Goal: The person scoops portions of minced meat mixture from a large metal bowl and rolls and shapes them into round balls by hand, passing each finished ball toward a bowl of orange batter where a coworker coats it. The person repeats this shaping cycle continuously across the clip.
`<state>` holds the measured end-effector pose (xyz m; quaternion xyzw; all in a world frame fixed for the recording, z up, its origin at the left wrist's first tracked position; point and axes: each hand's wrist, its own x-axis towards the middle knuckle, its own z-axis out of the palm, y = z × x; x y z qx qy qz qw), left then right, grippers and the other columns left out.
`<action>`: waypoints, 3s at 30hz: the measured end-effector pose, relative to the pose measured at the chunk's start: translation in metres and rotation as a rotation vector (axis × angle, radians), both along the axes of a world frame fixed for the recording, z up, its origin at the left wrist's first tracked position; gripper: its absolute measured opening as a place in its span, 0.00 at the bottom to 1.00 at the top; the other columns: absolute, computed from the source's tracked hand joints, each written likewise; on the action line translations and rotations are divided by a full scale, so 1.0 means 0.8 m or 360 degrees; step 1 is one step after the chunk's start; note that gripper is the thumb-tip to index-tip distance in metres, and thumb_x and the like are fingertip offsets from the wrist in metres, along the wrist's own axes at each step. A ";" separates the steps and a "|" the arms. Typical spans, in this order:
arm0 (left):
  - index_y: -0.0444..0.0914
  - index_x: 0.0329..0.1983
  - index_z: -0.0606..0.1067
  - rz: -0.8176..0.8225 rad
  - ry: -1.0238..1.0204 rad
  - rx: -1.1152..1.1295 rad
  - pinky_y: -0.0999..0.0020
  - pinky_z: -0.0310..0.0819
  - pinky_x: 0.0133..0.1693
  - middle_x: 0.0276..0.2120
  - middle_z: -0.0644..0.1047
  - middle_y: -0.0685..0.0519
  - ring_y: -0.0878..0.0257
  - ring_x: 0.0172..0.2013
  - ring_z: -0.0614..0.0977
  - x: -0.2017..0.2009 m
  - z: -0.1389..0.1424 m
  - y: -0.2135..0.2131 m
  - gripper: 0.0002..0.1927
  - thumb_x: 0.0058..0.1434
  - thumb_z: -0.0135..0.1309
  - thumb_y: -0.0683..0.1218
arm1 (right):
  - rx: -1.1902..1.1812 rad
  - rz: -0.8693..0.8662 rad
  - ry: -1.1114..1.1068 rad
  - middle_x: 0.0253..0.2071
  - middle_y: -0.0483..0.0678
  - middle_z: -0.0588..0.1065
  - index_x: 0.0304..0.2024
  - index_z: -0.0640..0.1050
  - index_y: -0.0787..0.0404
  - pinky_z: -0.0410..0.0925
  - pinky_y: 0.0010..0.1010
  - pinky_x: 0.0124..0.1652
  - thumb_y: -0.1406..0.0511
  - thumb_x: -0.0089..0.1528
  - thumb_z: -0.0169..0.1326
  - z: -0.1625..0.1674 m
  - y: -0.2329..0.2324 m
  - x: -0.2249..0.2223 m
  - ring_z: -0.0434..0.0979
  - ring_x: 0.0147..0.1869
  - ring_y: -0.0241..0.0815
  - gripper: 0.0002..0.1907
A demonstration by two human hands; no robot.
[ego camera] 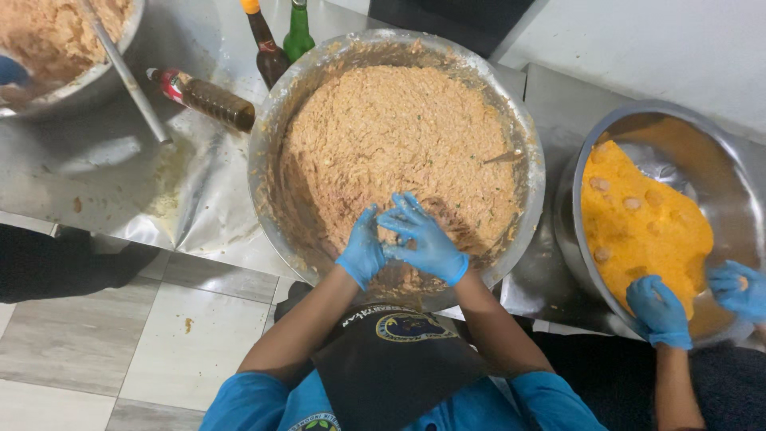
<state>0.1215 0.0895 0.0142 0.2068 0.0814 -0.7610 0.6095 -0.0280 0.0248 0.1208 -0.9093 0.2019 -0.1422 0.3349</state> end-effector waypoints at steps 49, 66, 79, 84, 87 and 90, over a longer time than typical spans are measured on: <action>0.42 0.76 0.58 0.0506 -0.0975 -0.0071 0.46 0.42 0.71 0.73 0.62 0.47 0.49 0.73 0.63 0.010 -0.010 -0.013 0.47 0.65 0.29 0.77 | 0.0810 0.1089 0.1416 0.49 0.49 0.81 0.54 0.82 0.60 0.70 0.34 0.49 0.60 0.56 0.65 -0.133 -0.045 0.008 0.79 0.49 0.41 0.24; 0.44 0.54 0.74 -0.0047 0.0206 -0.0093 0.53 0.79 0.39 0.42 0.80 0.50 0.54 0.39 0.83 -0.025 -0.042 -0.023 0.30 0.68 0.45 0.71 | 0.1129 -0.0191 -0.0042 0.66 0.51 0.74 0.66 0.73 0.63 0.66 0.33 0.64 0.67 0.64 0.51 -0.095 -0.037 -0.025 0.72 0.69 0.42 0.26; 0.37 0.68 0.70 0.0081 -0.0007 -0.0163 0.67 0.80 0.46 0.53 0.77 0.48 0.58 0.49 0.80 -0.015 -0.040 -0.012 0.21 0.75 0.48 0.49 | 0.0721 -0.0684 -0.0302 0.56 0.53 0.80 0.59 0.77 0.67 0.71 0.32 0.59 0.66 0.69 0.54 -0.044 -0.022 -0.038 0.80 0.59 0.40 0.18; 0.33 0.69 0.65 0.0286 0.0316 -0.0417 0.55 0.70 0.61 0.62 0.73 0.42 0.49 0.58 0.76 -0.033 -0.027 -0.018 0.31 0.74 0.39 0.59 | 0.1264 -0.0797 -0.0894 0.60 0.52 0.74 0.67 0.73 0.68 0.64 0.34 0.64 0.59 0.75 0.47 -0.096 -0.017 -0.019 0.71 0.63 0.39 0.24; 0.34 0.77 0.59 0.0228 -0.0456 -0.0542 0.49 0.49 0.69 0.72 0.61 0.39 0.45 0.69 0.61 -0.049 -0.009 -0.026 0.41 0.75 0.30 0.68 | 0.2166 -0.0996 -0.1449 0.59 0.51 0.74 0.65 0.72 0.63 0.66 0.38 0.63 0.53 0.74 0.44 -0.113 -0.005 0.013 0.72 0.61 0.44 0.25; 0.36 0.74 0.61 0.0358 -0.1789 -0.0687 0.50 0.54 0.66 0.69 0.64 0.40 0.46 0.66 0.65 -0.056 0.010 -0.031 0.38 0.74 0.31 0.68 | 0.2697 -0.0828 -0.1778 0.60 0.50 0.75 0.60 0.72 0.56 0.66 0.43 0.59 0.49 0.68 0.42 -0.104 0.005 0.035 0.73 0.59 0.51 0.26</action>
